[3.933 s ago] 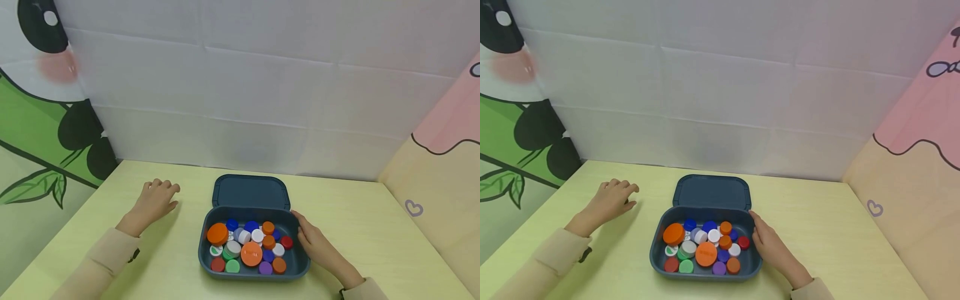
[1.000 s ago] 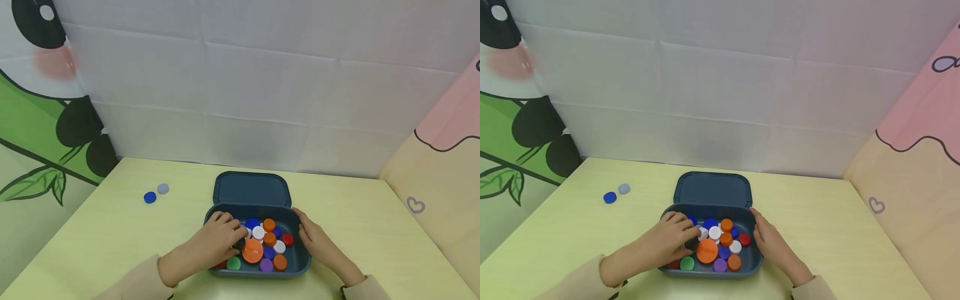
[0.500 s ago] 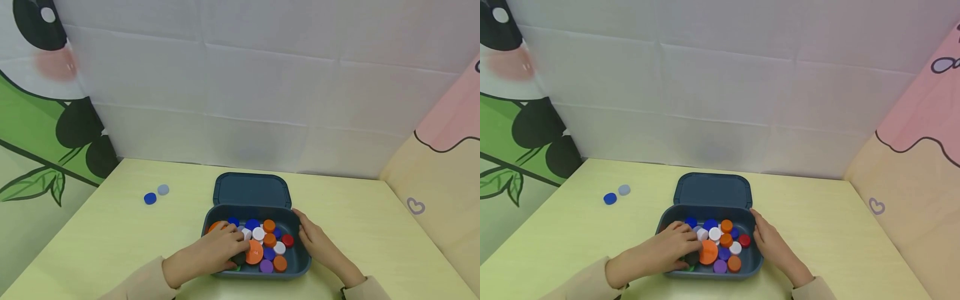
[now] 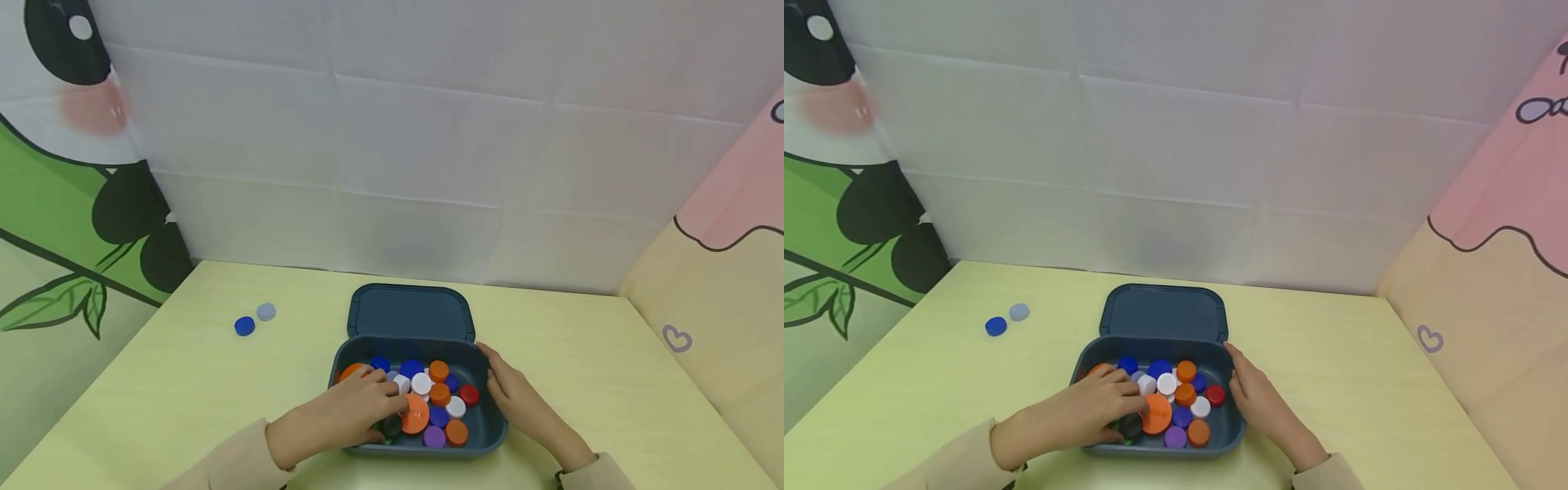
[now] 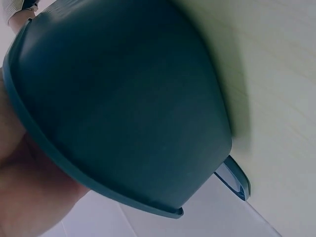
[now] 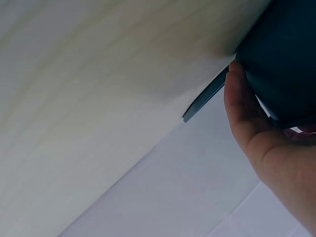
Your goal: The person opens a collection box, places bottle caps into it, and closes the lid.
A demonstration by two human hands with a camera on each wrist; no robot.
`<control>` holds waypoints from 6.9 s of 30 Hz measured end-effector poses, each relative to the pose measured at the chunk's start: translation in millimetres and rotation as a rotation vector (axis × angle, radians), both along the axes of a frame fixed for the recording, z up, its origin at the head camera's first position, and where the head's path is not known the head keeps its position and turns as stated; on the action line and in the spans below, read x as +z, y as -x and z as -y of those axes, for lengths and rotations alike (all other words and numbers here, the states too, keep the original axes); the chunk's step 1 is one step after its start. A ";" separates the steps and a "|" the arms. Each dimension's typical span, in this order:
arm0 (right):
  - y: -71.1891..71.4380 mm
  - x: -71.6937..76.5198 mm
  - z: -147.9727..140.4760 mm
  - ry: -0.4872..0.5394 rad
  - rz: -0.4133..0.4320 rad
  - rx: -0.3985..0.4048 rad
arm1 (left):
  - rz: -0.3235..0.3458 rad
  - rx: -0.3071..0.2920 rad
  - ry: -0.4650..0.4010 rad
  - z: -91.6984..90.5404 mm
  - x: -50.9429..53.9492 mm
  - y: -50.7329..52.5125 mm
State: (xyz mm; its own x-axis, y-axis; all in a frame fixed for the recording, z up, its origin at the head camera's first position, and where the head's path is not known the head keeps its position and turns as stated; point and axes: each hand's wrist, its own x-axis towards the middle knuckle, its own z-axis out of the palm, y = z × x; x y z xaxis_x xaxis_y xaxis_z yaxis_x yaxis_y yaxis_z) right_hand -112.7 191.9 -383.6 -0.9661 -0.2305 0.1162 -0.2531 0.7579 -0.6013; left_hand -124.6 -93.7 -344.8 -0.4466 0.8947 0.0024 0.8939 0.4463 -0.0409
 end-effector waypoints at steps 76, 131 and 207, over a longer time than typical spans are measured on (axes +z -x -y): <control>0.8 2.9 1.5 -0.010 0.033 0.007 | -0.152 0.751 -0.113 194.5 -38.1 105.3; -1.0 4.3 2.0 0.009 0.023 0.001 | -0.324 0.386 -0.156 44.4 34.1 16.0; -1.9 9.2 2.7 0.007 0.055 -0.006 | -0.118 0.371 -0.143 34.5 32.8 18.4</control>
